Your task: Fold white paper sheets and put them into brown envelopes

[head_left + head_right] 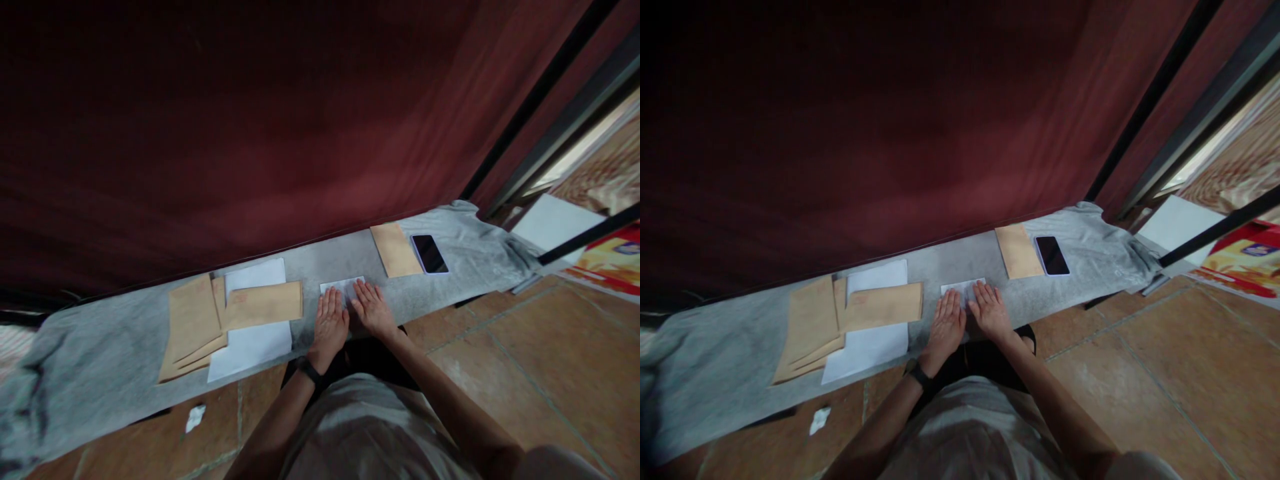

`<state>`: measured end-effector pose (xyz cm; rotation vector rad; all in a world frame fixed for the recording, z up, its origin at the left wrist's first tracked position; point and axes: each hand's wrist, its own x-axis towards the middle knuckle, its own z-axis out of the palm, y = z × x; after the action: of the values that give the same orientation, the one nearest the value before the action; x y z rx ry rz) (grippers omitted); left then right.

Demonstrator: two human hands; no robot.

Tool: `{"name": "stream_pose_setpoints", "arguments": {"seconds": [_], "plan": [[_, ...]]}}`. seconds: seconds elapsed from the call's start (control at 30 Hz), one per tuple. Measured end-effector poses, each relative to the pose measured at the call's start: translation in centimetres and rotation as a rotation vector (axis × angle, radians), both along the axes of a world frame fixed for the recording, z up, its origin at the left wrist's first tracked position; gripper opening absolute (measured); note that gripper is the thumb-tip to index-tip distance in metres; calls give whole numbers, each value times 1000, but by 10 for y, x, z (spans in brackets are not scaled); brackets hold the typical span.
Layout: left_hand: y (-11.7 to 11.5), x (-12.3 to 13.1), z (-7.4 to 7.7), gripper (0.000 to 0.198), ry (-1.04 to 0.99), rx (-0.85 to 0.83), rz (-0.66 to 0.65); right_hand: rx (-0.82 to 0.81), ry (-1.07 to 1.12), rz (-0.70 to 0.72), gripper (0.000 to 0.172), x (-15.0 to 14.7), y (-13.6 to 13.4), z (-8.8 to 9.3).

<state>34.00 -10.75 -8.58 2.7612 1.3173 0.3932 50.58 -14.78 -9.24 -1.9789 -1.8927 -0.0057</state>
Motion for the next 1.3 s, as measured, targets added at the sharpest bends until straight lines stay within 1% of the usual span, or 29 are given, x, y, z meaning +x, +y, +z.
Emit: {"name": "stream_pose_setpoints", "arguments": {"seconds": [0.13,0.2,0.27,0.37,0.43,0.5,0.57,0.63,0.7,0.77,0.83,0.9,1.0,1.07,1.13,1.2,1.23,1.3], "plan": [[19,16,0,56,66,-67,-21,-23,-6,70,50,-12,20,2],[22,16,-3,57,67,-73,-10,-23,-14,72,48,-13,23,-1],[19,11,-6,59,44,-57,10,-4,-29,64,49,-10,20,-5],[6,-5,-5,60,4,-10,28,35,-59,54,51,-3,13,-11],[-1,-21,0,59,-16,34,29,46,-72,44,52,1,9,-13],[-4,-38,8,57,-42,85,67,50,-70,28,51,2,8,-14],[1,-56,15,53,-73,127,193,55,-45,6,50,0,9,-12],[11,-69,20,46,-75,145,310,56,9,2,49,-7,13,-7],[23,-76,22,38,-43,140,362,45,110,34,49,-20,20,1],[32,-78,23,34,-6,126,356,18,266,89,49,-38,30,8],[35,-76,25,34,4,127,339,-23,461,124,46,-59,41,15],[33,-71,30,33,-13,152,326,-89,686,101,44,-78,52,20],[21,-65,40,26,-56,204,297,-180,1066,53,38,-99,64,26],[12,-61,47,22,-80,214,270,-181,1291,72,33,-106,68,30],[4,-60,52,22,-110,207,240,-164,1442,113,28,-108,68,34],[-2,-61,57,31,-135,198,181,-155,1505,127,25,-104,65,39],[-3,-63,60,42,-137,197,140,-150,1508,126,23,-101,63,41],[-3,-70,66,70,-112,196,70,-149,1471,129,20,-92,58,48]]}}
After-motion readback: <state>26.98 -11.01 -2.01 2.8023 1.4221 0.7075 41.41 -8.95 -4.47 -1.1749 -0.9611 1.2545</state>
